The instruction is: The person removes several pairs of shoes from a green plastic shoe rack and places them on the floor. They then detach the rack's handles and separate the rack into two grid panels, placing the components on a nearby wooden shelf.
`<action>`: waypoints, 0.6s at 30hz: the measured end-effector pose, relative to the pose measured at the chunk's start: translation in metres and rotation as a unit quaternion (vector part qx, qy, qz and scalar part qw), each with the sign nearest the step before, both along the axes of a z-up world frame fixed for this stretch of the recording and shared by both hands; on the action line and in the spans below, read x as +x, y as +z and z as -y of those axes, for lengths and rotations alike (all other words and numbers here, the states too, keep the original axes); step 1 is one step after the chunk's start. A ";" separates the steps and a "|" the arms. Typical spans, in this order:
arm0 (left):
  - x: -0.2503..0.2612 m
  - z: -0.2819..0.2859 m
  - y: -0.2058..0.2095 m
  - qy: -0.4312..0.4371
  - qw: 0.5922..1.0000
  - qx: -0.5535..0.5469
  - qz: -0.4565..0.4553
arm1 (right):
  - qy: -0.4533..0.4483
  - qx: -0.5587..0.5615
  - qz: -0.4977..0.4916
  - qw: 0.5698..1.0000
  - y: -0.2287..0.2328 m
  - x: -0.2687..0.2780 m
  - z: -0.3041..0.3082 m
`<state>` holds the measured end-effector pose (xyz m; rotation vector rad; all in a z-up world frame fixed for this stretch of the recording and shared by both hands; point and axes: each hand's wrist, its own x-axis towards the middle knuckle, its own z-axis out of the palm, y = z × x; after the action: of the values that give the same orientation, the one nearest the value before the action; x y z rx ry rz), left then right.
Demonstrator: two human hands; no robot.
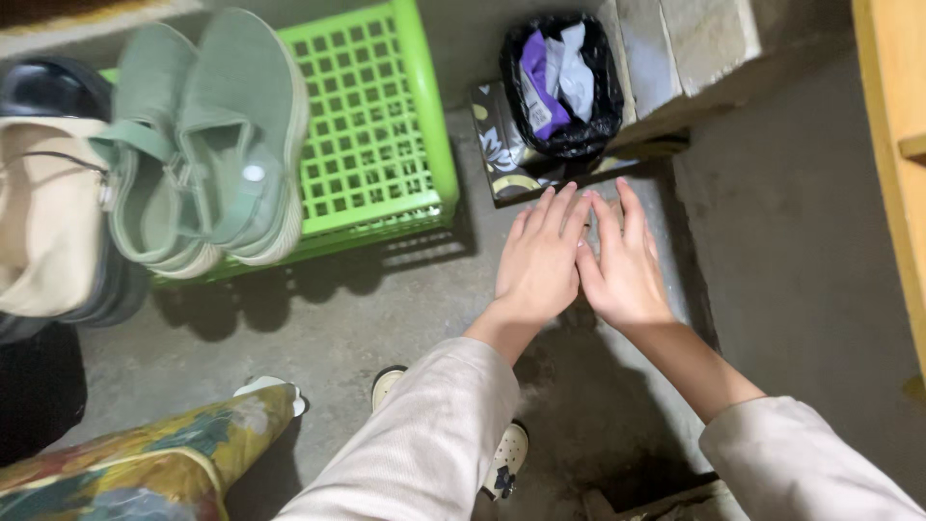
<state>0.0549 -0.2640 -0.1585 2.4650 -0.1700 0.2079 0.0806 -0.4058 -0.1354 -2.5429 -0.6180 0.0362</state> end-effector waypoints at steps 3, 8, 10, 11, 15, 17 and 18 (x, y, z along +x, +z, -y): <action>0.003 -0.020 0.027 0.010 1.000 0.026 0.015 | 0.015 -0.033 0.015 0.999 0.029 0.011 -0.016; 0.004 -0.058 0.072 0.035 0.999 0.038 0.016 | 0.025 -0.049 0.050 0.997 0.075 0.026 -0.058; 0.002 -0.075 0.087 0.048 0.998 0.046 0.023 | 0.038 -0.050 0.061 0.996 0.090 0.028 -0.076; 0.001 -0.087 0.093 0.054 0.997 0.052 0.023 | 0.044 -0.050 0.062 0.996 0.096 0.028 -0.086; -0.007 -0.138 0.113 0.071 0.995 0.062 0.018 | 0.068 -0.058 0.079 0.993 0.120 0.027 -0.127; -0.015 -0.166 0.121 0.087 0.994 0.065 0.016 | 0.091 -0.061 0.103 0.989 0.130 0.025 -0.148; -0.020 -0.182 0.125 0.097 0.993 0.069 0.013 | 0.104 -0.061 0.113 0.986 0.134 0.025 -0.160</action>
<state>0.0345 -0.0822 -0.0339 2.6176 0.0458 0.3212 0.1057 -0.2462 -0.0019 -2.6086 -0.9970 -0.1480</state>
